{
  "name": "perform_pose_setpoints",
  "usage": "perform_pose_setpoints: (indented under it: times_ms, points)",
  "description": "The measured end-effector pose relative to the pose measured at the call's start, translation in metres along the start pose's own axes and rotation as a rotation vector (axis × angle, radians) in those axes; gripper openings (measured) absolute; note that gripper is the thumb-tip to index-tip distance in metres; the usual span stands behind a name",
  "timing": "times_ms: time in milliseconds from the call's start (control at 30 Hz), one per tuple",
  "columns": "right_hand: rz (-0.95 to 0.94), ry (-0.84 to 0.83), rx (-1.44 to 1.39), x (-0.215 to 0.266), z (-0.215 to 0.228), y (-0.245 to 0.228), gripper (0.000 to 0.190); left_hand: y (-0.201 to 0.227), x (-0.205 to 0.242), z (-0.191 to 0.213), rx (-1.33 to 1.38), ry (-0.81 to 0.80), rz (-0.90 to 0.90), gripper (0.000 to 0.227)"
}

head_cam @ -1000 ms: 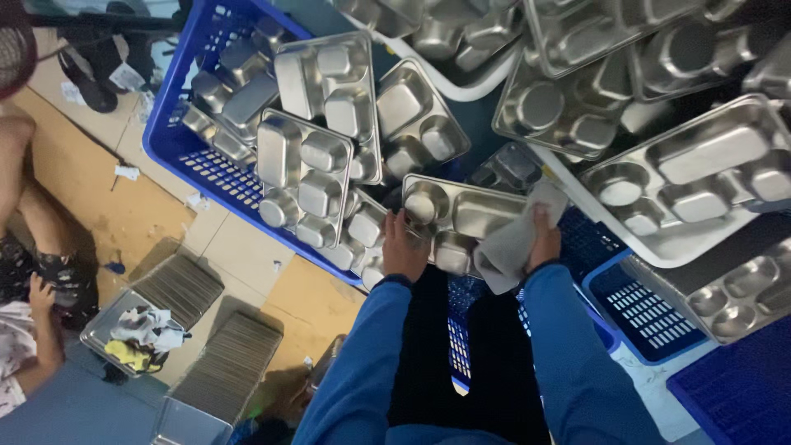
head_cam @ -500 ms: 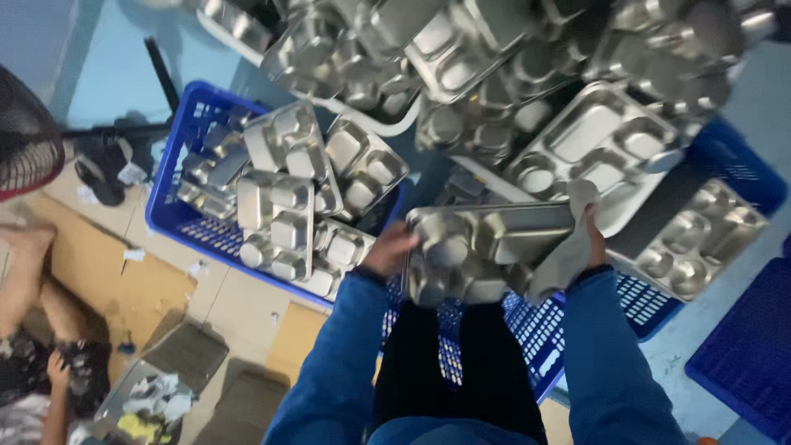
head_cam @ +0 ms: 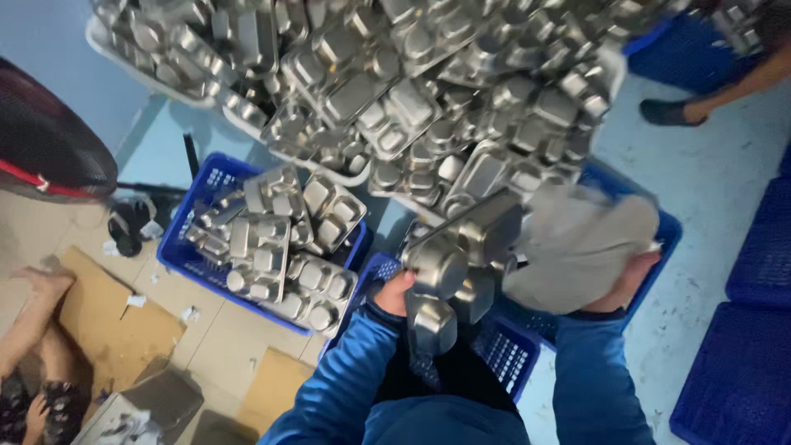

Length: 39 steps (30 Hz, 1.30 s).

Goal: The person wipes stainless steel compartment trays with a cloth, picking each tray from a large pile, wiping both sides, and placing them into a blue basket. The person repeats this process continuously.

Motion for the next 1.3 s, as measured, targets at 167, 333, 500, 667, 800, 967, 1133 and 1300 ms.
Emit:
perform_pose_setpoints:
  times_ms: [167, 333, 500, 667, 800, 967, 1133, 1300]
  points:
    - [0.418, -0.199, 1.142, 0.05, -0.078, -0.067, 0.089, -0.057, -0.039, -0.08, -0.156, -0.095, -0.2, 0.079]
    - [0.531, -0.296, 0.989, 0.092, -0.063, -0.106, 0.086, -0.07, -0.048, -0.155, -0.228, -0.154, -0.192, 0.084]
    - [0.207, -0.108, 0.566, 0.097, -0.031, -0.069, 0.085, -0.048, -0.065, -0.236, -0.639, -0.345, -0.24, 0.095]
    - [-0.142, -0.104, 0.474, 0.119, -0.046, -0.024, 0.07, 0.014, -0.077, -0.305, -0.728, -0.363, -0.471, 0.107]
    - [0.652, -0.183, 1.16, 0.145, -0.103, -0.068, 0.086, 0.039, -0.074, -0.312, -0.768, -0.241, -0.494, 0.106]
    - [-0.009, -0.045, 0.641, 0.112, -0.101, -0.039, 0.085, 0.057, -0.056, -0.306, -0.807, -0.346, -0.633, 0.096]
    - [-0.237, -0.091, 0.289, 0.112, -0.092, -0.035, 0.067, 0.088, -0.055, -0.251, -0.554, -0.226, -0.538, 0.08]
    - [0.683, -0.05, 1.263, 0.095, -0.096, -0.094, 0.06, 0.078, -0.055, -0.202, -0.457, -0.128, -0.431, 0.077]
Point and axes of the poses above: each hand's wrist, its own x-axis away from the middle knuckle, its own z-axis out of the back of the hand, y = z × x, the point moved 8 cm from there along -x, towards the middle knuckle, and after that the axes turned 12 degrees about -z, right-handed, at the moved point
